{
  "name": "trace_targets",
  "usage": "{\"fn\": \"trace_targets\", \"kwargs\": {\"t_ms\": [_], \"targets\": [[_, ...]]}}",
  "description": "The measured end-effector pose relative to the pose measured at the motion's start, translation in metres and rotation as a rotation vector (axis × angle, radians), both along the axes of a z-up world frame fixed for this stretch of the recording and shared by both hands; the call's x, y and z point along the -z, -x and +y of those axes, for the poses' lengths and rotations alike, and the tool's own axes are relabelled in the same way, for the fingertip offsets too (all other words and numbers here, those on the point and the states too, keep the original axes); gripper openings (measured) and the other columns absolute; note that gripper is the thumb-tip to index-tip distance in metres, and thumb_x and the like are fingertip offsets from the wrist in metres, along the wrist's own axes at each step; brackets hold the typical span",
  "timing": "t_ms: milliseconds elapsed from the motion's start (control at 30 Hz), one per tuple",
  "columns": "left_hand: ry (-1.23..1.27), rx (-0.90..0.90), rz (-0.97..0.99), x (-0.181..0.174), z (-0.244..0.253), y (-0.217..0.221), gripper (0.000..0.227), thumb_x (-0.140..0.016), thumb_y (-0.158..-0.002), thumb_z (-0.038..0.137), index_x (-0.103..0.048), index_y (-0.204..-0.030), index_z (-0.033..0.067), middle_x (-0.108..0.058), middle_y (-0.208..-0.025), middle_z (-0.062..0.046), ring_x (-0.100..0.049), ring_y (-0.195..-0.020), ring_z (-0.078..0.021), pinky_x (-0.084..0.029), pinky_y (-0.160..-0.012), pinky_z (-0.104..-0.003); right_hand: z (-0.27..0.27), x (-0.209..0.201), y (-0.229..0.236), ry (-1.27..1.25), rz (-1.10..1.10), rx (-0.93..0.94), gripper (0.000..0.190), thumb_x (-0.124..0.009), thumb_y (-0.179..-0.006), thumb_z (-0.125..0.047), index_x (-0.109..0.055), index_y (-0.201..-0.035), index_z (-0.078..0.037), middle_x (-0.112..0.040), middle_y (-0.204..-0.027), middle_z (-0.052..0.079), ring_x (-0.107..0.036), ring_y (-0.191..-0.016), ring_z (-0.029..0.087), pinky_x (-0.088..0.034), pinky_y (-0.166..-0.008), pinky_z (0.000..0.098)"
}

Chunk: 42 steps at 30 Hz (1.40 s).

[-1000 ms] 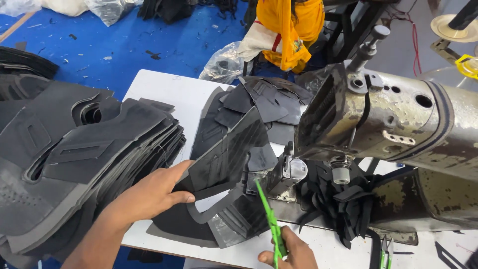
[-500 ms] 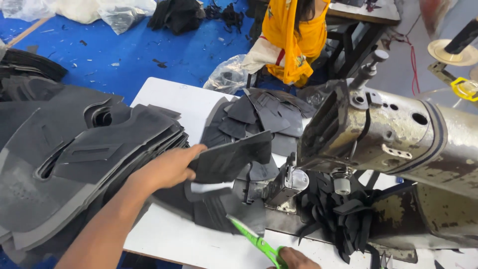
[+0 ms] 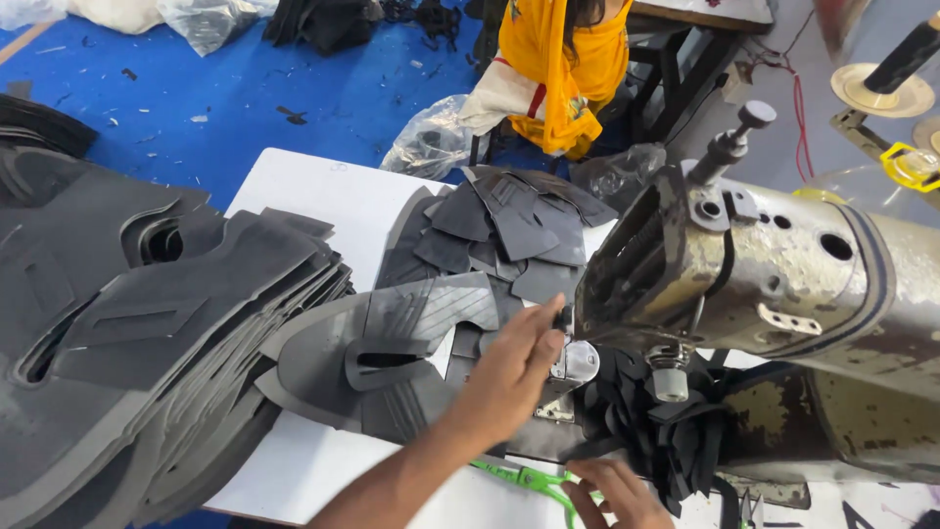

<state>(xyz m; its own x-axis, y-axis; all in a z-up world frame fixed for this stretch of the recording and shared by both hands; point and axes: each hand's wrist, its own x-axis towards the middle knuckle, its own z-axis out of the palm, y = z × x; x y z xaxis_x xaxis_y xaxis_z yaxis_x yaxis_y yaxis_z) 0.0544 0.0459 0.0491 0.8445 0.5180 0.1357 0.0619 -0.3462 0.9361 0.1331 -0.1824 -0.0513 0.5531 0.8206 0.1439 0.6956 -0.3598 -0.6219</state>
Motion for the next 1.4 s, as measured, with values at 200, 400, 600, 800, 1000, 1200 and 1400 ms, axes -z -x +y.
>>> {"fn": "trace_targets", "kwargs": {"t_ms": [200,400,600,800,1000,1200,1400], "targets": [[-0.009,-0.187,-0.333,0.020,-0.010,-0.026,0.042,-0.045,-0.112,0.027,-0.055,-0.140,-0.0023,-0.062,-0.131,-0.019,-0.063,-0.120,-0.0335,-0.050,-0.101,-0.040,0.024,-0.059,-0.008,-0.178,0.056,0.168,0.019,-0.083,-0.073,-0.008,-0.078,-0.091,-0.009,-0.080,-0.087,0.003,-0.072,-0.066,0.011,-0.053,-0.046,0.0237],[-0.216,-0.016,-0.409,0.038,0.032,-0.034,0.029,-0.047,-0.112,0.020,-0.068,-0.121,0.0020,-0.071,-0.118,-0.015,-0.066,-0.117,-0.0353,-0.051,-0.101,-0.040,0.052,-0.086,-0.018,-0.214,0.202,0.298,0.015,-0.079,-0.083,-0.004,-0.075,-0.097,-0.001,-0.076,-0.080,0.005,-0.068,-0.066,0.006,-0.053,-0.056,0.0224],[-0.274,-0.150,-0.337,0.004,0.002,-0.010,0.026,-0.053,-0.108,0.016,-0.063,-0.129,0.0031,-0.064,-0.130,-0.017,-0.061,-0.123,-0.0361,-0.049,-0.104,-0.042,0.050,-0.090,-0.025,-0.273,0.299,0.324,0.016,-0.077,-0.086,-0.004,-0.076,-0.101,0.000,-0.075,-0.079,0.004,-0.066,-0.069,0.005,-0.053,-0.060,0.0227],[-0.414,-0.329,-0.368,-0.007,-0.018,-0.008,0.039,-0.083,-0.081,0.025,-0.061,-0.105,0.0034,-0.056,-0.117,-0.020,-0.054,-0.113,-0.0389,-0.043,-0.097,-0.048,0.050,-0.091,-0.025,-0.394,0.300,0.323,0.015,-0.077,-0.087,-0.003,-0.074,-0.100,0.003,-0.071,-0.084,0.003,-0.063,-0.072,0.005,-0.052,-0.064,0.0211],[-0.513,-0.270,-0.338,0.002,-0.016,-0.006,0.012,-0.077,-0.091,0.010,-0.066,-0.097,0.0070,-0.061,-0.119,-0.009,-0.057,-0.119,-0.0329,-0.044,-0.102,-0.047,0.055,-0.094,-0.028,-0.434,0.374,0.328,0.016,-0.077,-0.086,-0.004,-0.074,-0.101,0.001,-0.073,-0.081,0.001,-0.062,-0.072,0.004,-0.052,-0.064,0.0203],[-0.498,-0.189,-0.305,0.008,-0.022,0.004,0.008,-0.074,-0.089,0.005,-0.068,-0.094,0.0064,-0.058,-0.122,-0.013,-0.054,-0.118,-0.0348,-0.042,-0.099,-0.047,0.071,-0.107,-0.027,-0.309,0.366,0.402,0.014,-0.078,-0.088,-0.008,-0.078,-0.100,0.000,-0.068,-0.075,0.002,-0.052,-0.066,0.005,-0.043,-0.057,0.0232],[-0.519,-0.165,-0.343,0.014,-0.020,0.007,0.014,-0.072,-0.086,0.001,-0.066,-0.099,0.0024,-0.058,-0.134,-0.013,-0.053,-0.124,-0.0364,-0.046,-0.103,-0.046,0.092,-0.110,-0.030,-0.342,0.218,0.202,0.016,-0.072,-0.090,-0.011,-0.075,-0.104,-0.005,-0.075,-0.077,0.002,-0.063,-0.063,0.007,-0.051,-0.058,0.0250]]}}
